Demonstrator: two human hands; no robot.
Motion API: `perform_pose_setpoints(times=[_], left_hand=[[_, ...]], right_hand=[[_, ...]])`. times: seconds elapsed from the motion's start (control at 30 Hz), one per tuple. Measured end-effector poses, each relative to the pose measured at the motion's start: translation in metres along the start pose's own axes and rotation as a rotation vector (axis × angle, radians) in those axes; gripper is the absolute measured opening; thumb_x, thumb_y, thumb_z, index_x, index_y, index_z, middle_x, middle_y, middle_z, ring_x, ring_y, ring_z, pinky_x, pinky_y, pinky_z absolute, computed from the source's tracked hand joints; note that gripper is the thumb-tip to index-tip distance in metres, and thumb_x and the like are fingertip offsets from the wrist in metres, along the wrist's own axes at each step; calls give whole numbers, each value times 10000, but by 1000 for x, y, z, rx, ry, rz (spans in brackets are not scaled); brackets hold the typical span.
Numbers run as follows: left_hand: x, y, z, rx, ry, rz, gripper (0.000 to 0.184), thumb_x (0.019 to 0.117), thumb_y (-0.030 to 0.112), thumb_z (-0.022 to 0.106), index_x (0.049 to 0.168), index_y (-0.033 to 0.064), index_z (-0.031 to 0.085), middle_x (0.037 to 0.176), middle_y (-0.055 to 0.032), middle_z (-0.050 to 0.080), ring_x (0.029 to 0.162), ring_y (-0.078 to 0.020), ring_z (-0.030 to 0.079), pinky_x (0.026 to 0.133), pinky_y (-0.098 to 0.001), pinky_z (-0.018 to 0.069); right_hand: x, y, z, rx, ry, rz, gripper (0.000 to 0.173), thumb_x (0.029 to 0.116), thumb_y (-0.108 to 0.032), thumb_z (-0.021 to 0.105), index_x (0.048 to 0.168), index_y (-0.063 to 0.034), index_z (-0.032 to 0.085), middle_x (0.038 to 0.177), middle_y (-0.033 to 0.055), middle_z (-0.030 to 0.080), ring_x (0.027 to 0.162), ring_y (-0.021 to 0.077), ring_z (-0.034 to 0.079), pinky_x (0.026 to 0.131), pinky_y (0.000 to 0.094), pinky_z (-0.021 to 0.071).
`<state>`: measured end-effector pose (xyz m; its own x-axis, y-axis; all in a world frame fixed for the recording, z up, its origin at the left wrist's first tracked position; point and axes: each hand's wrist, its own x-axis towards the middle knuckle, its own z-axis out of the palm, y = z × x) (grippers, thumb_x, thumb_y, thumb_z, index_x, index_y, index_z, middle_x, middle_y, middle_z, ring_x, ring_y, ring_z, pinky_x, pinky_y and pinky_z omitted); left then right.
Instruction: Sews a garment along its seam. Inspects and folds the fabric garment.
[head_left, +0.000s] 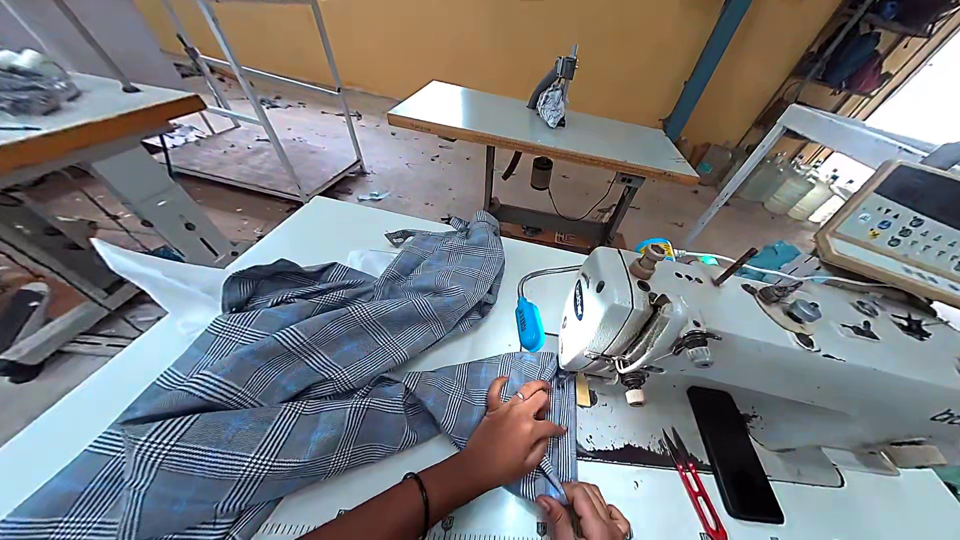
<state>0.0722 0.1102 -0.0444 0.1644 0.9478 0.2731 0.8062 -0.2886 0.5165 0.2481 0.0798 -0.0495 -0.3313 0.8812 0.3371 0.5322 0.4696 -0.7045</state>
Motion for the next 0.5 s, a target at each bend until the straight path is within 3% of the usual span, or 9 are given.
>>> perform_pose_setpoints(times=[0.2, 0.3, 0.37, 0.43, 0.5], left_hand=[[18, -26, 3, -10, 13, 100, 337, 943, 95, 510, 1097, 160, 803, 1045, -175, 697, 1236, -413, 587, 1026, -754, 266], [26, -47, 0, 32, 55, 320, 302, 946, 112, 498, 1043, 98, 783, 1042, -132, 727, 1147, -332, 663, 1013, -693, 344], [27, -52, -16, 172, -9, 454, 313, 985, 208, 454, 1014, 45, 720, 1013, -121, 724, 1119, -300, 682, 1056, -647, 371], [18, -37, -35, 286, -44, 501, 420, 1028, 362, 468, 893, 30, 687, 833, -118, 692, 916, -302, 713, 1033, -601, 427], [-5, 1, -47, 227, -100, 495, 487, 1028, 396, 520, 793, 0, 679, 726, -153, 682, 756, -329, 720, 963, -575, 496]], right_hand=[[21, 9, 12, 32, 29, -1, 191, 860, -201, 732, 822, -14, 736, 790, 88, 715, 763, 228, 684, 796, 551, 414], [29, 13, 16, 67, 33, 10, 216, 867, -239, 723, 805, -32, 734, 781, 71, 710, 776, 215, 685, 816, 576, 400], [29, 16, 15, 103, 22, 13, 223, 866, -253, 724, 804, -39, 734, 784, 64, 703, 786, 208, 679, 823, 579, 397], [24, 17, 12, 135, 9, 5, 203, 840, -237, 746, 838, -35, 758, 828, 67, 728, 827, 217, 696, 825, 591, 413], [15, 16, 5, 163, -30, -8, 153, 810, -158, 743, 870, -20, 770, 888, 84, 744, 886, 248, 703, 815, 600, 417]])
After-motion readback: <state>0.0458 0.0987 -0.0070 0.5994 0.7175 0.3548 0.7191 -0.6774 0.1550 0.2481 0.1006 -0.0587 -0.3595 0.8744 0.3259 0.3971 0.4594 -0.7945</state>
